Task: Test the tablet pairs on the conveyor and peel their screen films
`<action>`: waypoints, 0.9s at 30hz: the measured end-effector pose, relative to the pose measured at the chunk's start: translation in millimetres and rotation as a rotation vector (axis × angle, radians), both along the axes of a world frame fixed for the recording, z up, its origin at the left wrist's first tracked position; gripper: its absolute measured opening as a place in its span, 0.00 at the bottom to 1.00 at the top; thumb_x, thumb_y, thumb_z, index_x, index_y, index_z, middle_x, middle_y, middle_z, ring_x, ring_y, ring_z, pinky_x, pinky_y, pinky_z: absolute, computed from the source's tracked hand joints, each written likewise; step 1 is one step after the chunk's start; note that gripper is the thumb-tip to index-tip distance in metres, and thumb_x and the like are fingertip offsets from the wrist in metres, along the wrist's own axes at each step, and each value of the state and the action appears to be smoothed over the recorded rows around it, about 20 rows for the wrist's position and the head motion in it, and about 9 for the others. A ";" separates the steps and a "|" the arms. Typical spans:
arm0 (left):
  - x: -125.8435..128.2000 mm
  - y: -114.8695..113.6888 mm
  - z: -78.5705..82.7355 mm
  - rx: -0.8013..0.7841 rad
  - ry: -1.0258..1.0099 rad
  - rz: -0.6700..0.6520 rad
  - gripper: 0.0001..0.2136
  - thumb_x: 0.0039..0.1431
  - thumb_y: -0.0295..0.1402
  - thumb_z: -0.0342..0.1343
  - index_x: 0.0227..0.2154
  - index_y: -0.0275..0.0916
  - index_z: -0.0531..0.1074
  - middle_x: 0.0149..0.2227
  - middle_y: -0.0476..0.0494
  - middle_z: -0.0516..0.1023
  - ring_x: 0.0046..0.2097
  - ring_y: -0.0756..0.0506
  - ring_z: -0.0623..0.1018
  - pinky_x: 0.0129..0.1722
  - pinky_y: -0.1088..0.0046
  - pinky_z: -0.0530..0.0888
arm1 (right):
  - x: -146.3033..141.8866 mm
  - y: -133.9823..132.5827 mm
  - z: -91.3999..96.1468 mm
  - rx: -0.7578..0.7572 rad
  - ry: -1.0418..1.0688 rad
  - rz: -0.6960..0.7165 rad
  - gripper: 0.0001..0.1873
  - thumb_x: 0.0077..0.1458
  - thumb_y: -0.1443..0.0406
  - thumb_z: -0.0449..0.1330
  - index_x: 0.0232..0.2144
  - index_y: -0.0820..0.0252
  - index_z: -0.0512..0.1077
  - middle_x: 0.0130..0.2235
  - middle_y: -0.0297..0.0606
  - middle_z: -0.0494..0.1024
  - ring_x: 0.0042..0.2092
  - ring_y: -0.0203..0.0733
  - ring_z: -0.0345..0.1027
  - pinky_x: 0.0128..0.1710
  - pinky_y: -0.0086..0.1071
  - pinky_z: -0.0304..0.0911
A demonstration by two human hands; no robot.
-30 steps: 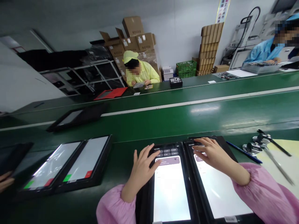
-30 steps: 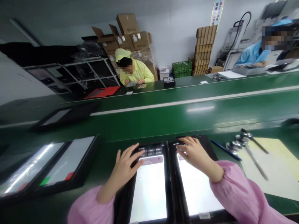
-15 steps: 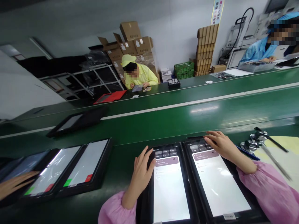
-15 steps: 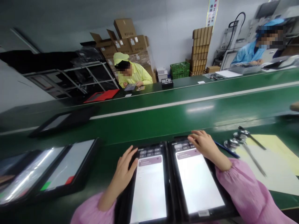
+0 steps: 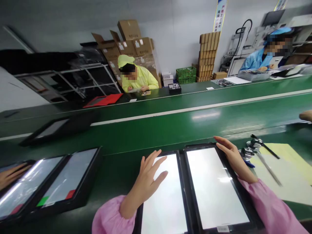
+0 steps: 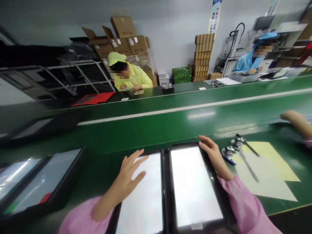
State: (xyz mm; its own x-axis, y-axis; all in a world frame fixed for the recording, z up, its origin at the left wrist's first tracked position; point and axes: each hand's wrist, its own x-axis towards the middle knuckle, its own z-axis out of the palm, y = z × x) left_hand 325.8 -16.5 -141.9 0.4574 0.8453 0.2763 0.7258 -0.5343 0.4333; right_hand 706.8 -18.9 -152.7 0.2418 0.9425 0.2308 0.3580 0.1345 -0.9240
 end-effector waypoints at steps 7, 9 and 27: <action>18.7 3.6 -8.2 0.215 0.100 -0.072 0.23 0.72 0.52 0.47 0.60 0.50 0.75 0.64 0.34 0.74 0.65 0.31 0.72 0.68 0.29 0.54 | -2.4 -14.7 -2.4 -0.069 0.440 0.062 0.31 0.43 0.56 0.75 0.52 0.43 0.79 0.63 0.31 0.75 0.69 0.53 0.62 0.72 0.48 0.53; 13.2 1.1 -11.7 0.285 0.098 -0.064 0.23 0.72 0.52 0.47 0.58 0.48 0.76 0.63 0.33 0.76 0.64 0.31 0.73 0.68 0.29 0.53 | -4.0 -16.6 -0.6 -0.074 0.459 0.080 0.33 0.41 0.60 0.75 0.53 0.42 0.78 0.64 0.30 0.74 0.70 0.52 0.59 0.73 0.48 0.51; 18.8 -7.7 4.6 0.078 0.049 -0.146 0.24 0.66 0.61 0.50 0.54 0.56 0.79 0.63 0.39 0.76 0.66 0.28 0.71 0.67 0.24 0.35 | -0.6 -19.1 -0.4 -0.107 0.234 0.065 0.40 0.51 0.46 0.70 0.64 0.45 0.67 0.71 0.38 0.64 0.73 0.55 0.51 0.73 0.52 0.50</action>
